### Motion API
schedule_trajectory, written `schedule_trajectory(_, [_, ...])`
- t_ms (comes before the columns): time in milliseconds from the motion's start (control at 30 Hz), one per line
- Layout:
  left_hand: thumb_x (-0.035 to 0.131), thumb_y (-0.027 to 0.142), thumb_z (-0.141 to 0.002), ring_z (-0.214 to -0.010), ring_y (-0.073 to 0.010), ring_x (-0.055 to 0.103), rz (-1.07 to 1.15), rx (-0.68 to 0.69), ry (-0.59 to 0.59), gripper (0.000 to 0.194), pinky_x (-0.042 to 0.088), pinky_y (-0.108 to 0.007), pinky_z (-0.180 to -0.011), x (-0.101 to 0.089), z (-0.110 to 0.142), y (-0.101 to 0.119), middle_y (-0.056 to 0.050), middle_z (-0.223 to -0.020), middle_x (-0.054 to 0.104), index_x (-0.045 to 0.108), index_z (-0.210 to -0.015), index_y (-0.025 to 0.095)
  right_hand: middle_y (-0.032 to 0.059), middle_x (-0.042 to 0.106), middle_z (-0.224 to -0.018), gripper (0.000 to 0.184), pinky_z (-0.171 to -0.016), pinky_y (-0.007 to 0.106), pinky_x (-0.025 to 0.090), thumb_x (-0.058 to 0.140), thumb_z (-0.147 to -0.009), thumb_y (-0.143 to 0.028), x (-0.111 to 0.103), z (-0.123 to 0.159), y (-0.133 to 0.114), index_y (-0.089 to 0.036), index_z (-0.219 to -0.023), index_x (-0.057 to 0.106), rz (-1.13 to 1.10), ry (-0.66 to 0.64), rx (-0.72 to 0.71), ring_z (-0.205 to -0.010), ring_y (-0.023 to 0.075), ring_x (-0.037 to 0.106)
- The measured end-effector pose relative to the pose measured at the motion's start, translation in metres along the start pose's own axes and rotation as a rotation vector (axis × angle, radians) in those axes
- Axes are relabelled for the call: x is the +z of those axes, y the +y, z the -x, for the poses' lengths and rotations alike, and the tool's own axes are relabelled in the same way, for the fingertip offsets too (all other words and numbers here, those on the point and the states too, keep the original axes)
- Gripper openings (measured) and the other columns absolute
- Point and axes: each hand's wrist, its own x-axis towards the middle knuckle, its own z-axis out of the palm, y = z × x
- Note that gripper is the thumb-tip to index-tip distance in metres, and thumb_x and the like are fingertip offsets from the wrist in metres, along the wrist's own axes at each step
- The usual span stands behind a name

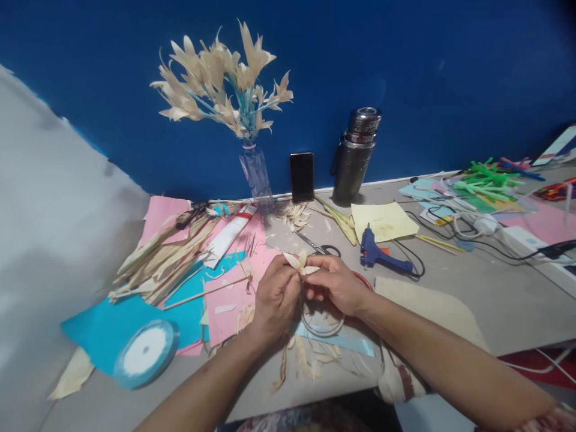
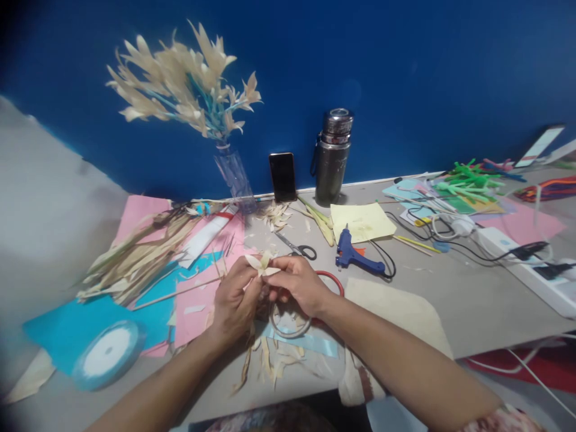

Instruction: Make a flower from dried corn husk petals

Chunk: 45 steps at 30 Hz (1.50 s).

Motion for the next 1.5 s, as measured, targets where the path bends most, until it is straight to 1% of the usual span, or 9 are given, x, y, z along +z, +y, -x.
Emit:
schedule_trajectory(133, [0.052, 0.021, -0.094, -0.09, -0.0169, 0.058, 0.195, -0.191, 0.022, 0.026, 0.046, -0.026, -0.078, 0.001, -0.002, -0.003, -0.007, -0.098, 0.059, 0.069, -0.075, 0.017, -0.003, 0.058, -0.054, 0.026, -0.043, 0.019, 0.034, 0.07, -0.075, -0.039, -0.003, -0.001, 0.0, -0.015, -0.082, 0.067, 0.093, 0.05, -0.026, -0.044, 0.0083, 0.049])
schedule_trajectory(233, [0.054, 0.024, -0.093, -0.086, -0.0163, 0.055, 0.227, -0.249, 0.032, 0.026, 0.045, -0.026, -0.075, -0.001, -0.005, -0.007, -0.005, -0.091, 0.055, 0.067, -0.072, 0.016, -0.0026, 0.06, -0.064, 0.028, -0.051, 0.022, 0.04, 0.075, -0.073, -0.037, -0.006, -0.002, 0.002, -0.015, -0.087, 0.067, 0.2, 0.157, -0.13, -0.053, 0.0095, 0.053])
schedule_trajectory(333, [0.053, 0.021, -0.093, -0.075, -0.0143, 0.05, 0.16, -0.187, 0.033, 0.03, 0.042, -0.025, -0.068, -0.003, -0.005, -0.007, -0.002, -0.077, 0.048, 0.062, -0.065, 0.017, -0.0007, 0.063, -0.076, 0.029, -0.06, 0.024, 0.044, 0.079, -0.071, -0.034, -0.007, -0.002, 0.002, -0.016, -0.089, 0.067, 0.28, 0.207, -0.239, -0.064, 0.0115, 0.055])
schedule_trajectory(433, [0.051, 0.017, -0.092, -0.069, -0.0133, 0.049, 0.061, -0.083, 0.009, 0.031, 0.04, -0.025, -0.063, -0.005, -0.002, -0.004, -0.001, -0.071, 0.048, 0.061, -0.063, 0.017, -0.0004, 0.062, -0.077, 0.025, -0.062, 0.026, 0.044, 0.078, -0.072, -0.033, -0.006, -0.001, 0.001, -0.017, -0.086, 0.065, 0.282, 0.173, -0.278, -0.067, 0.0129, 0.054])
schedule_trajectory(567, [0.053, 0.011, -0.09, -0.07, -0.0132, 0.053, -0.079, 0.051, 0.012, 0.028, 0.041, -0.024, -0.061, -0.008, 0.0, -0.003, -0.001, -0.072, 0.052, 0.063, -0.065, 0.017, -0.0012, 0.06, -0.075, 0.021, -0.064, 0.026, 0.043, 0.077, -0.071, -0.028, -0.006, 0.003, 0.0, -0.019, -0.085, 0.065, 0.28, 0.127, -0.294, -0.068, 0.0139, 0.054])
schedule_trajectory(667, [0.054, 0.011, -0.09, -0.071, -0.0129, 0.056, -0.14, 0.149, 0.031, 0.023, 0.043, -0.024, -0.061, -0.01, -0.002, -0.005, -0.002, -0.075, 0.056, 0.066, -0.071, 0.017, -0.0022, 0.059, -0.074, 0.021, -0.063, 0.026, 0.042, 0.075, -0.07, -0.022, -0.005, 0.005, 0.0, -0.02, -0.088, 0.065, 0.316, 0.194, -0.297, -0.066, 0.0133, 0.053])
schedule_trajectory(833, [0.056, 0.008, -0.088, -0.073, -0.012, 0.061, -0.141, 0.242, 0.074, 0.02, 0.046, -0.021, -0.061, -0.011, -0.004, -0.007, -0.003, -0.08, 0.062, 0.067, -0.073, 0.017, 0.0018, 0.065, -0.09, 0.012, -0.072, 0.027, 0.045, 0.068, -0.073, -0.013, -0.001, 0.008, 0.0, -0.02, -0.079, 0.061, 0.414, 0.209, -0.439, -0.082, 0.016, 0.059])
schedule_trajectory(967, [0.058, 0.006, -0.086, -0.073, -0.0114, 0.063, -0.136, 0.244, 0.102, 0.02, 0.047, -0.02, -0.06, -0.008, -0.003, -0.011, -0.004, -0.081, 0.065, 0.067, -0.07, 0.017, 0.0034, 0.065, -0.094, 0.009, -0.074, 0.028, 0.046, 0.066, -0.076, -0.011, 0.001, 0.008, -0.001, -0.019, -0.08, 0.065, 0.474, 0.202, -0.515, -0.087, 0.0169, 0.061])
schedule_trajectory(1500, [0.06, 0.007, -0.083, -0.069, -0.0118, 0.064, 0.018, 0.048, 0.055, 0.02, 0.048, -0.021, -0.06, -0.009, -0.005, -0.01, -0.003, -0.077, 0.069, 0.075, -0.075, 0.018, 0.0036, 0.064, -0.088, 0.009, -0.073, 0.028, 0.047, 0.065, -0.081, -0.014, -0.002, 0.007, 0.002, -0.019, -0.075, 0.061, 0.46, 0.199, -0.522, -0.081, 0.0167, 0.06])
